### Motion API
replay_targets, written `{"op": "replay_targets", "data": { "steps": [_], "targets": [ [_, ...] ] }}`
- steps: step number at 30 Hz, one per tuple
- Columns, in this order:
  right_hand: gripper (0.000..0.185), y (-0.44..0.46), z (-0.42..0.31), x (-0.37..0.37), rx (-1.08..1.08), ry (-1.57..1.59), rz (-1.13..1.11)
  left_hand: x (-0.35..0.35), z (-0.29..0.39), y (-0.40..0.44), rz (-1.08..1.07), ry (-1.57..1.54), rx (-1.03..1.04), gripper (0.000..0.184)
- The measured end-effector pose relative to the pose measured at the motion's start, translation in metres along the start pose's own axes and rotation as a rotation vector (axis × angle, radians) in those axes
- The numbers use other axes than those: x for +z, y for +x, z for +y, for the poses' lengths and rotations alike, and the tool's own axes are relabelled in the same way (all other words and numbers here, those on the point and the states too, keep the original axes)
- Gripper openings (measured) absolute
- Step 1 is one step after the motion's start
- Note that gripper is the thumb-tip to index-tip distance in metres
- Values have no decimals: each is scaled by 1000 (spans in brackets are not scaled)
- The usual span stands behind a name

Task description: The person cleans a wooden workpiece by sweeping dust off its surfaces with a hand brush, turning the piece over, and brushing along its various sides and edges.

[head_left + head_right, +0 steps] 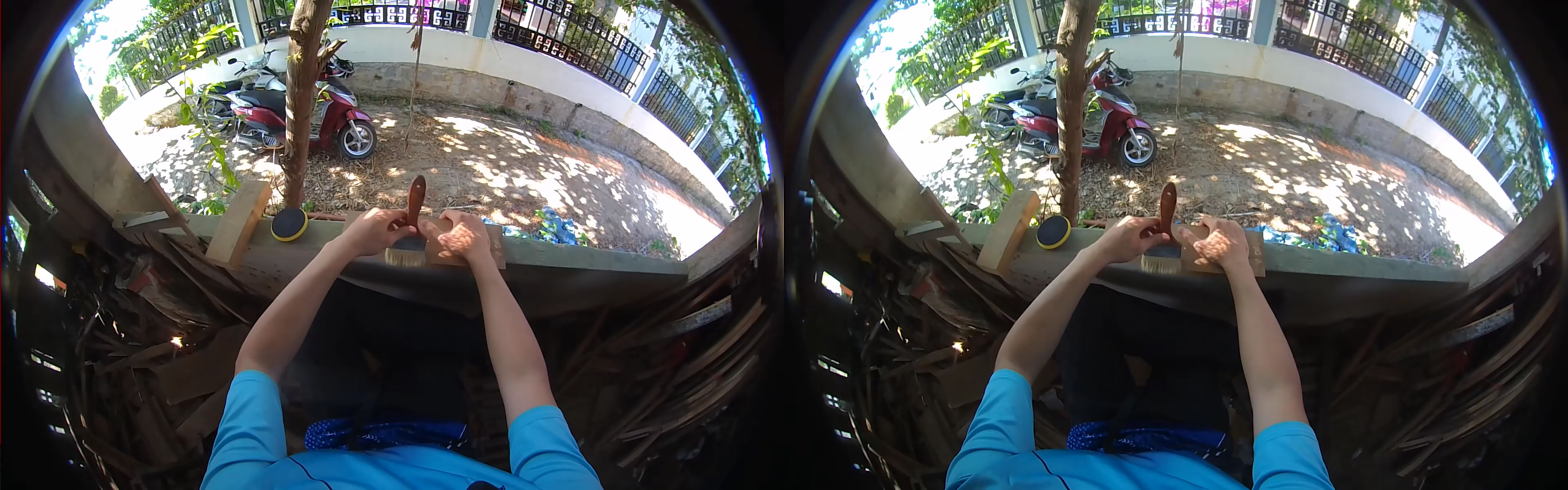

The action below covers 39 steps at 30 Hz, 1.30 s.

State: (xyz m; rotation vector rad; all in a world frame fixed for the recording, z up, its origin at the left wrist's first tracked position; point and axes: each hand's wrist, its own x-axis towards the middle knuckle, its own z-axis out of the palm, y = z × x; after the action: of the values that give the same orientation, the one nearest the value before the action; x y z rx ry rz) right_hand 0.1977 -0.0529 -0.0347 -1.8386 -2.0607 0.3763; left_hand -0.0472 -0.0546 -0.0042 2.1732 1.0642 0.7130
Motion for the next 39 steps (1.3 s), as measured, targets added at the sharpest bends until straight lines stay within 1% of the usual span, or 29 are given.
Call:
{"op": "replay_targets", "data": {
  "steps": [2,3,5,6,7,9,12,15,18,21,22,25,26,29,32,35,38,39],
  "targets": [
    [65,2,4,0,-64,9,13,-6,-4,7,134,72,-67,30],
    [66,3,4,1,-95,15,19,-8,-7,8,188,116,-37,29],
    [66,1,-6,-9,-22,-29,-73,-14,-17,8,296,205,22,28],
    [67,0,-11,-15,14,-51,-117,-11,-28,11,335,191,119,28],
    [67,1,-9,-12,3,-46,-78,-5,-39,10,267,166,111,28],
    [66,0,-3,-3,-17,-32,-5,-5,-17,-2,127,116,92,29],
    [64,1,-2,-3,-1,-29,-30,-4,12,-11,-39,117,69,29],
    [63,-2,-3,-4,-8,-14,-11,-6,27,-11,-160,26,-6,29],
    [63,-3,-5,-5,-12,-7,-1,-9,19,-3,-245,-14,29,29],
    [61,-4,-11,-10,42,9,-56,-14,11,8,-84,84,-39,30],
    [61,-1,-3,-4,-3,17,-37,-12,3,13,-15,50,-88,30],
    [62,-2,-4,-5,-14,1,-14,-6,-18,16,229,185,-9,29],
    [61,-1,-6,-4,10,-32,-2,-4,-20,17,273,211,-13,24],
    [59,1,-5,-4,12,-33,-15,2,-27,9,319,260,155,23],
    [60,3,-6,-3,32,-39,-53,10,-26,0,286,385,227,25],
    [60,2,-9,-6,50,-62,-58,6,-17,-5,192,229,135,24],
    [60,0,-11,-8,44,-45,-70,-9,9,-8,1,279,-46,27],
    [60,0,-10,-9,44,-35,-74,-9,13,-10,-40,233,-31,29]
  ]
}}
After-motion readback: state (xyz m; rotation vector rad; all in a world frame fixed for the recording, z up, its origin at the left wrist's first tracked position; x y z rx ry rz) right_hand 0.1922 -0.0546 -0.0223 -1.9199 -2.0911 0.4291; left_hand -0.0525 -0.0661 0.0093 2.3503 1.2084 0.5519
